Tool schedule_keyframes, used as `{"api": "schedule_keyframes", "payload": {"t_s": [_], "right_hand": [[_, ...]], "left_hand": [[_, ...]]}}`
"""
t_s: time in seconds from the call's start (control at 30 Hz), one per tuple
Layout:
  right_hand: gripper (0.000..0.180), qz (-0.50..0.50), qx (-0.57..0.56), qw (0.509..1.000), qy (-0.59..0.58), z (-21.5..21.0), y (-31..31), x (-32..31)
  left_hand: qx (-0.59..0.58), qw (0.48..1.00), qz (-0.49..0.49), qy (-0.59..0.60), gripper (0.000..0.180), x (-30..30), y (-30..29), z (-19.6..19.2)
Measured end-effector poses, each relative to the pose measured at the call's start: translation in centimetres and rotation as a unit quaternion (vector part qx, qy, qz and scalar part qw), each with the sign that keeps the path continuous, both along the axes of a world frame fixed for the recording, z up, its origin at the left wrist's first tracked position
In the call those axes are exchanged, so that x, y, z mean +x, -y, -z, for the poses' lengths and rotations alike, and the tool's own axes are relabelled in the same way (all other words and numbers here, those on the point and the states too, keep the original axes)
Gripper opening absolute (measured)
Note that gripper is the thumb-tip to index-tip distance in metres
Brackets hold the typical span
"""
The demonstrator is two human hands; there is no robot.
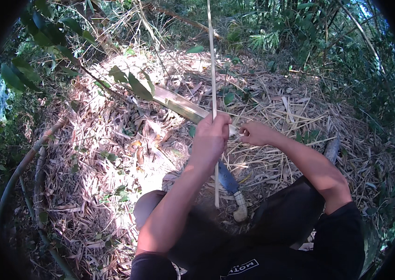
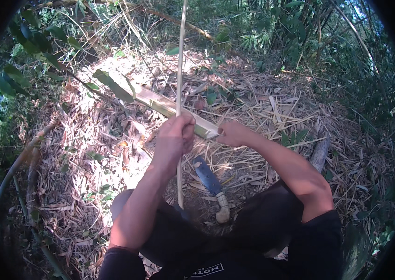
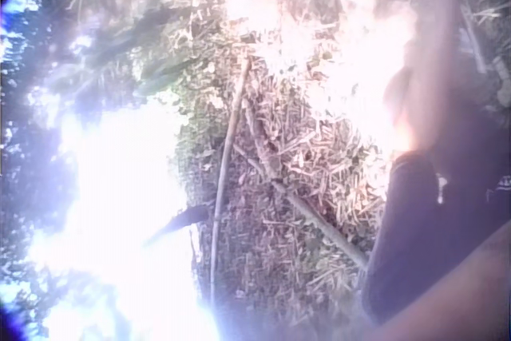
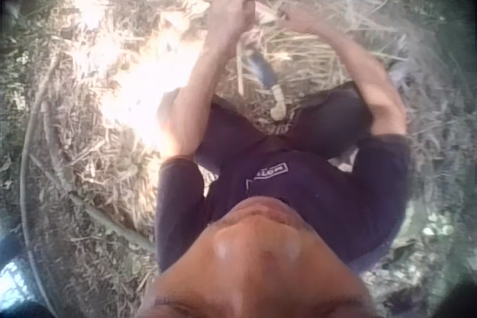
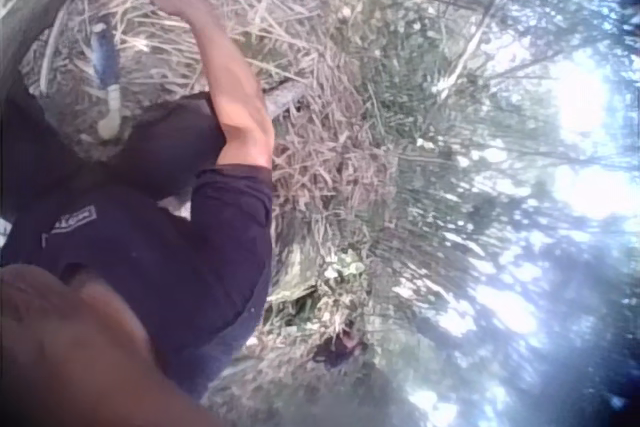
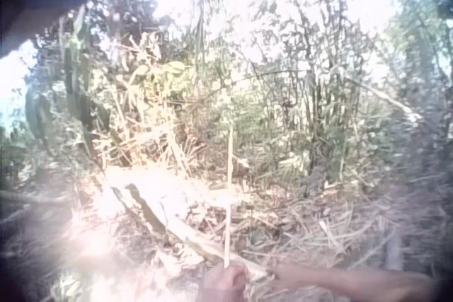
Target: The person sits on the forest floor and uses a machete to split a long bamboo stalk into thin strips. They repeatedly strike the bamboo against a larger piece to drive the blade through the material, creating multiple thin slivers.
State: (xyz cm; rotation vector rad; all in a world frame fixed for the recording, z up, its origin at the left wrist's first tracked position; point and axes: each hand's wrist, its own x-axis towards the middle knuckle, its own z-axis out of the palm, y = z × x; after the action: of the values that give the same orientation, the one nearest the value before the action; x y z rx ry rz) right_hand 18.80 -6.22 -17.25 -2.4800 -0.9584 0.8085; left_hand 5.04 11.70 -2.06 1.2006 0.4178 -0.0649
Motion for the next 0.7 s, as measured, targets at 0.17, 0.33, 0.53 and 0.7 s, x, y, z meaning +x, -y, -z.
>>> {"api": "schedule_keyframes", "payload": {"t_s": [0.17, 0.33, 0.53, 0.7], "right_hand": [[0.041, -0.212, -0.335, 0.917, 0.033, 10.0, 1.0, -2.9], [0.074, -0.037, -0.308, 0.942, -0.126, 15.2, 0.4, -13.4], [0.078, 0.081, -0.205, 0.965, -0.142, 19.8, 2.3, -19.0], [0.069, 0.191, -0.053, 0.967, -0.163, 22.8, 4.4, -19.1]], "left_hand": [[0.193, 0.967, -0.071, 0.150, 0.024, -0.6, -6.8, -5.2], [0.249, 0.938, -0.171, 0.168, 0.015, -2.4, -14.8, -7.9], [0.197, 0.965, -0.160, 0.064, 0.031, -8.8, -16.7, 0.7], [0.100, 0.974, -0.204, -0.005, 0.038, -14.2, -13.3, 6.9]]}}
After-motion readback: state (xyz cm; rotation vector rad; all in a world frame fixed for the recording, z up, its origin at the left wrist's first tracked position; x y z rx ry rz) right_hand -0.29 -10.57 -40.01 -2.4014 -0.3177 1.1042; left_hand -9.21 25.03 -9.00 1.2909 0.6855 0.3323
